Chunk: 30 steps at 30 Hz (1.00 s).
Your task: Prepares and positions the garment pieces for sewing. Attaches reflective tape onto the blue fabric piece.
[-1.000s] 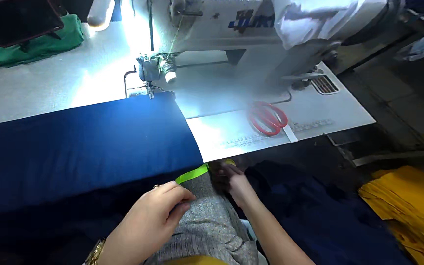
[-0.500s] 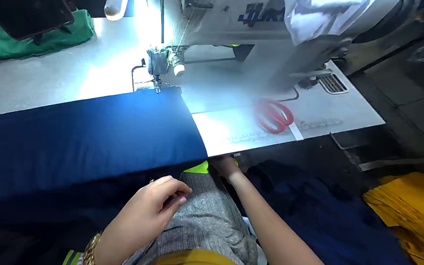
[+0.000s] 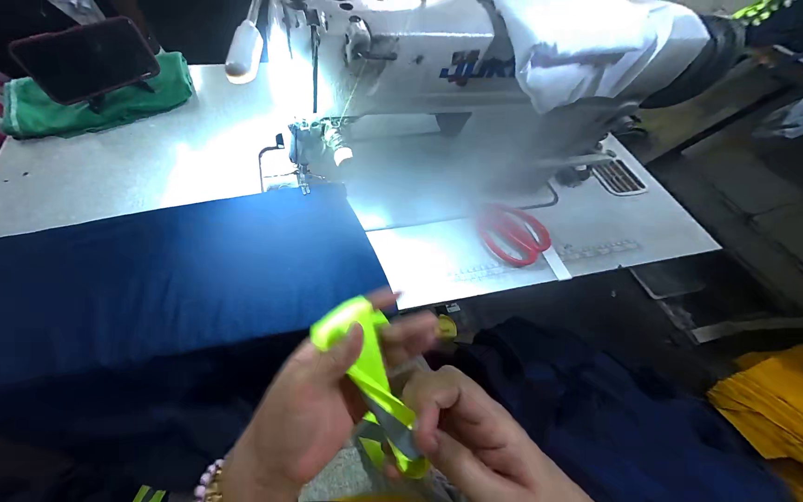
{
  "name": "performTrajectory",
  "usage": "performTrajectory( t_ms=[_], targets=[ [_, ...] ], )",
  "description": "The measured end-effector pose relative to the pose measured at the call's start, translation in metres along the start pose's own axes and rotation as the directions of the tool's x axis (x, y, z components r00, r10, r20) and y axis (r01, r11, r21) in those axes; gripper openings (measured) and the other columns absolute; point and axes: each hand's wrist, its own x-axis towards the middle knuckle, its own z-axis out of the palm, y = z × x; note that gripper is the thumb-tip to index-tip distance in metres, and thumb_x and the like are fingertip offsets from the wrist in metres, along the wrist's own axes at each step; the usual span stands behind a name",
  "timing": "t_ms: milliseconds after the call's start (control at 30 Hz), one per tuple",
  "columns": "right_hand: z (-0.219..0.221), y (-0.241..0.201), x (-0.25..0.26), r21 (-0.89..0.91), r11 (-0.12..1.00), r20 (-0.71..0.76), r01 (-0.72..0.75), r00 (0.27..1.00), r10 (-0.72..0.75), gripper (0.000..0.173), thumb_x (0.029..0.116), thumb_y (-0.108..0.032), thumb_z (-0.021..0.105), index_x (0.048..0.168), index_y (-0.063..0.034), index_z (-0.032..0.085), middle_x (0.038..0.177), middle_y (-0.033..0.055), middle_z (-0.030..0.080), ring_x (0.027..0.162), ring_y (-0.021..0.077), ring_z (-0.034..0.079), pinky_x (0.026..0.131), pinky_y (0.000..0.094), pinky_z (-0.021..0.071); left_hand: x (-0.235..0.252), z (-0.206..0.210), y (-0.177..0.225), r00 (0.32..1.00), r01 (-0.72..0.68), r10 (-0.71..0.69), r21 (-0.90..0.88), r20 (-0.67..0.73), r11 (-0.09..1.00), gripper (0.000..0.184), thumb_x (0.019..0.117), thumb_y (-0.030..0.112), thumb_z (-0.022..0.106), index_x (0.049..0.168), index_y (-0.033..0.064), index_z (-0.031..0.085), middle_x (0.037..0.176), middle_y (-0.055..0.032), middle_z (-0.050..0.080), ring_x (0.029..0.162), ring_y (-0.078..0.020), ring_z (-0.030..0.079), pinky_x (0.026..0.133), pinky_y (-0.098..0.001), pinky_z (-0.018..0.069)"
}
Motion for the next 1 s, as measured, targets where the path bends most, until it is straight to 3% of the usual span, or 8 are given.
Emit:
performTrajectory(
  t_ms=[100,233,400,533,600,700,833,1000],
  targets=[
    [-0.002,0.021,0.002,-0.264,0.961,-0.090,-0.078,0.994,0.056,0.019,0.1033,-0.008,0.055,0.121,-0.0072,0.052,0.099,0.0032,0.066,0.087,0.0069,0.067,0.078,0.0261,0.0594,-0.003,0.005,0.047,0.913,-0.258,0.311,0.216,-0.264,0.942,0.039,0.1048,0.019,0.054,0.144,0.0218,0.056,0.116,-0.0077,0.072,0.105,-0.0213,0.072,0.096,-0.0425,0.0594],
    [0.008,0.032,0.026,-0.463,0.883,-0.101,-0.076,0.994,0.033,0.054,0.0989,-0.029,0.069,0.145,-0.0103,0.048,0.096,0.0038,0.063,0.076,0.0072,0.062,0.068,0.0242,0.0577,-0.006,0.010,0.059,0.822,-0.292,0.358,0.212,-0.443,0.933,0.032,0.1045,0.018,0.051,0.135,0.0194,0.060,0.090,-0.0014,0.064,0.080,-0.0125,0.067,0.080,-0.0339,0.0612],
    [0.037,0.039,0.054,-0.336,0.942,-0.040,0.011,0.999,-0.026,0.014,0.1026,-0.017,0.061,0.103,-0.0036,0.067,0.098,0.0056,0.069,0.089,0.0090,0.068,0.080,0.0250,0.0600,0.000,0.014,0.055,0.821,-0.260,0.380,0.313,-0.425,0.913,0.060,0.0937,0.019,0.068,0.150,0.0226,0.050,0.094,-0.0022,0.063,0.079,-0.0100,0.063,0.075,-0.0258,0.0576],
    [0.042,0.042,0.062,-0.331,0.941,-0.098,0.067,0.990,-0.105,0.023,0.0983,-0.024,0.070,0.109,-0.0075,0.057,0.119,0.0096,0.064,0.112,0.0129,0.066,0.091,0.0296,0.0599,0.008,0.019,0.066,0.705,-0.316,0.472,0.361,-0.530,0.877,0.049,0.0947,0.018,0.064,0.143,0.0222,0.055,0.090,0.0007,0.064,0.074,-0.0086,0.063,0.070,-0.0249,0.0566],
    [0.056,0.046,0.071,-0.393,0.912,-0.157,0.120,0.968,-0.195,0.045,0.0913,-0.028,0.078,0.118,-0.0095,0.047,0.125,0.0102,0.058,0.120,0.0108,0.060,0.097,0.0278,0.0559,0.012,0.032,0.051,0.763,-0.308,0.443,0.338,-0.471,0.889,0.058,0.0940,0.015,0.064,0.149,0.0251,0.049,0.092,0.0018,0.062,0.075,-0.0071,0.062,0.068,-0.0231,0.0560],
    [0.059,0.040,0.083,-0.117,0.987,-0.268,0.112,0.953,-0.140,0.032,0.0894,-0.001,0.071,0.115,-0.0049,0.051,0.105,0.0042,0.067,0.091,0.0052,0.068,0.079,0.0232,0.0608,0.011,0.035,0.052,0.803,-0.334,0.494,0.436,-0.333,0.836,0.075,0.0857,0.008,0.075,0.152,0.0253,0.045,0.094,0.0040,0.060,0.080,-0.0065,0.063,0.073,-0.0229,0.0581],
    [0.017,0.024,0.060,0.455,0.830,0.106,-0.322,0.945,0.309,0.007,0.1051,-0.013,0.055,0.112,-0.0120,0.056,0.091,0.0038,0.074,0.063,0.0094,0.069,0.054,0.0250,0.0581,-0.008,-0.010,0.091,0.887,-0.156,0.347,0.511,-0.303,0.845,0.100,0.0728,0.019,0.090,0.157,0.0316,0.038,0.110,0.0028,0.067,0.096,-0.0130,0.069,0.088,-0.0341,0.0615],
    [0.001,0.053,0.033,0.285,0.842,0.197,-0.459,0.887,0.417,0.023,0.1050,-0.026,0.058,0.110,-0.0080,0.071,0.101,-0.0015,0.070,0.092,0.0060,0.066,0.084,0.0275,0.0562,-0.005,-0.045,0.097,0.918,0.074,0.122,0.465,-0.378,0.882,0.077,0.0842,0.021,0.083,0.152,0.0287,0.047,0.112,-0.0079,0.071,0.095,-0.0177,0.072,0.083,-0.0333,0.0623]
  ],
)
